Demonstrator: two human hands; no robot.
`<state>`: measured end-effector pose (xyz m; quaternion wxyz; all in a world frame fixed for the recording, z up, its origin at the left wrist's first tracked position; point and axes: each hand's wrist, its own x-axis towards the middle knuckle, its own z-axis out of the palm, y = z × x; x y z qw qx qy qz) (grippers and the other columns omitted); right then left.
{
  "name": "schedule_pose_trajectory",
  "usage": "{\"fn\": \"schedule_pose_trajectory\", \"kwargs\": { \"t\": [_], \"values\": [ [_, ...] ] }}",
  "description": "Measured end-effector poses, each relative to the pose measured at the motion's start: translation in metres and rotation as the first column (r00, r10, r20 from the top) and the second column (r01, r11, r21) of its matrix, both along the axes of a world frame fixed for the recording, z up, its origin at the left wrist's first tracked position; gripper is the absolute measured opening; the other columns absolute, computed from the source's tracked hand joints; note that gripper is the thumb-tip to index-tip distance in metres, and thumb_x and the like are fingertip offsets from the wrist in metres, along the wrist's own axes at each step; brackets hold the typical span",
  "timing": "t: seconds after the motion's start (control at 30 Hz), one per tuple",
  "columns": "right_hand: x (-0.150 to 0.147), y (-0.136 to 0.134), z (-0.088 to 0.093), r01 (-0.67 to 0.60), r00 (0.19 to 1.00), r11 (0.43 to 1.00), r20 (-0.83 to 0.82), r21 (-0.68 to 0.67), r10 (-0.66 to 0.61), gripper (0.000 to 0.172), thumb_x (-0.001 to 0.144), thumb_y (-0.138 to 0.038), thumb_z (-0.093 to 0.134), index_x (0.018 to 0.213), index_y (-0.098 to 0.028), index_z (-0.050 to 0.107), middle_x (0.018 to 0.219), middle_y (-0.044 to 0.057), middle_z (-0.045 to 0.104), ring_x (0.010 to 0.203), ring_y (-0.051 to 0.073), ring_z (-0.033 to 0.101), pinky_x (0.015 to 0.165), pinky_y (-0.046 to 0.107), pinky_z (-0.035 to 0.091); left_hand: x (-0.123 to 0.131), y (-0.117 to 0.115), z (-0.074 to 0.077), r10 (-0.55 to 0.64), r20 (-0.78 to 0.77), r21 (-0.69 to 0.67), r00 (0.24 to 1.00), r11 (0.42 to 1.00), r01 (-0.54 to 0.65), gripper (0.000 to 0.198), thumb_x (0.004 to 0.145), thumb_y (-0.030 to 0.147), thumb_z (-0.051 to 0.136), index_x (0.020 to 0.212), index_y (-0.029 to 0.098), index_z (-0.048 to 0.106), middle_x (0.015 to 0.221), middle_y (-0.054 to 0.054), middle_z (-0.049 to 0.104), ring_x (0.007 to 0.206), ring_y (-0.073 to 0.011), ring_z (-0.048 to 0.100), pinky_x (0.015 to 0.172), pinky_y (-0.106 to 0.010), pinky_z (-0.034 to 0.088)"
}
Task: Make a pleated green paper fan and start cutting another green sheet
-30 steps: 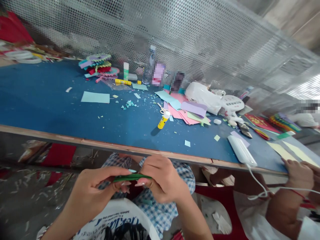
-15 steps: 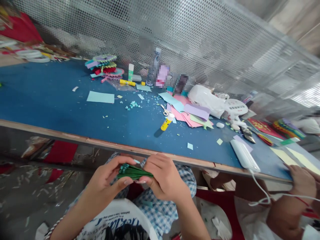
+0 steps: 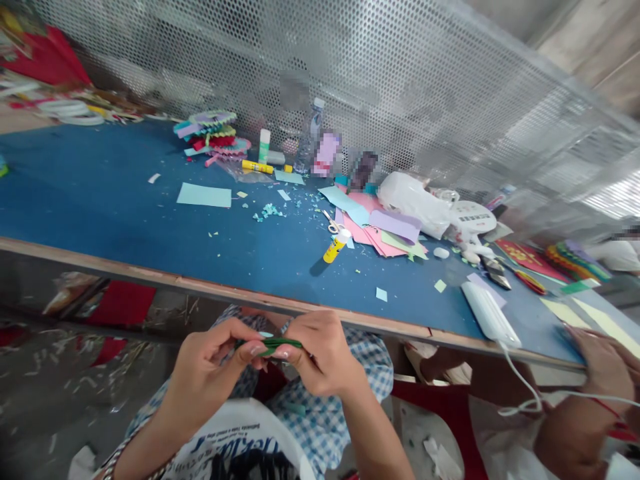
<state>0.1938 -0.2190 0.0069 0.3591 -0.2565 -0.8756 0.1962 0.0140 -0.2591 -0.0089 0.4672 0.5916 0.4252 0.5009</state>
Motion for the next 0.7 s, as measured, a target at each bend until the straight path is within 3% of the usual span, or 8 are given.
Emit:
{"fn": "schedule_pose_trajectory", "kwargs": {
  "t": [0.3,0.5,0.7],
  "values": [
    [-0.001,-0.001,0.005,-0.088,0.996,0.994,0.023,0.057,0.087,0.042,0.095,-0.041,0.033,0.059,-0.02,0.042,0.05,0.0,0.041,0.046,0.011,0.035,0.049,0.028,0.026,-0.003,-0.003,0.0,-0.032,0.005,0.017,0.999,0.999,0.032,0.017,0.084,0.029,0.057,0.076,0.019,0.067,0.06,-0.002,0.067,0.053,-0.0125,0.062,0.046,-0.017,0.044],
    [0.0,-0.002,0.007,-0.033,0.998,0.994,0.06,0.105,0.027,0.039,0.095,-0.041,0.033,0.066,-0.019,0.046,0.054,0.001,0.045,0.05,0.012,0.038,0.05,0.027,0.028,-0.008,0.001,0.009,-0.081,-0.066,-0.087,0.994,0.993,0.075,0.023,0.083,0.04,0.056,0.082,0.02,0.066,0.06,-0.002,0.065,0.052,-0.013,0.059,0.044,-0.019,0.042],
    [-0.001,-0.002,0.003,0.045,0.993,0.992,0.107,0.12,-0.058,0.037,0.094,-0.044,0.037,0.071,-0.019,0.05,0.056,0.0,0.047,0.052,0.012,0.041,0.052,0.026,0.029,-0.009,0.004,0.002,-0.009,-0.102,-0.068,0.995,0.998,0.002,0.023,0.083,0.04,0.057,0.094,0.021,0.061,0.08,-0.003,0.067,0.071,-0.0155,0.062,0.055,-0.02,0.047]
  ]
}}
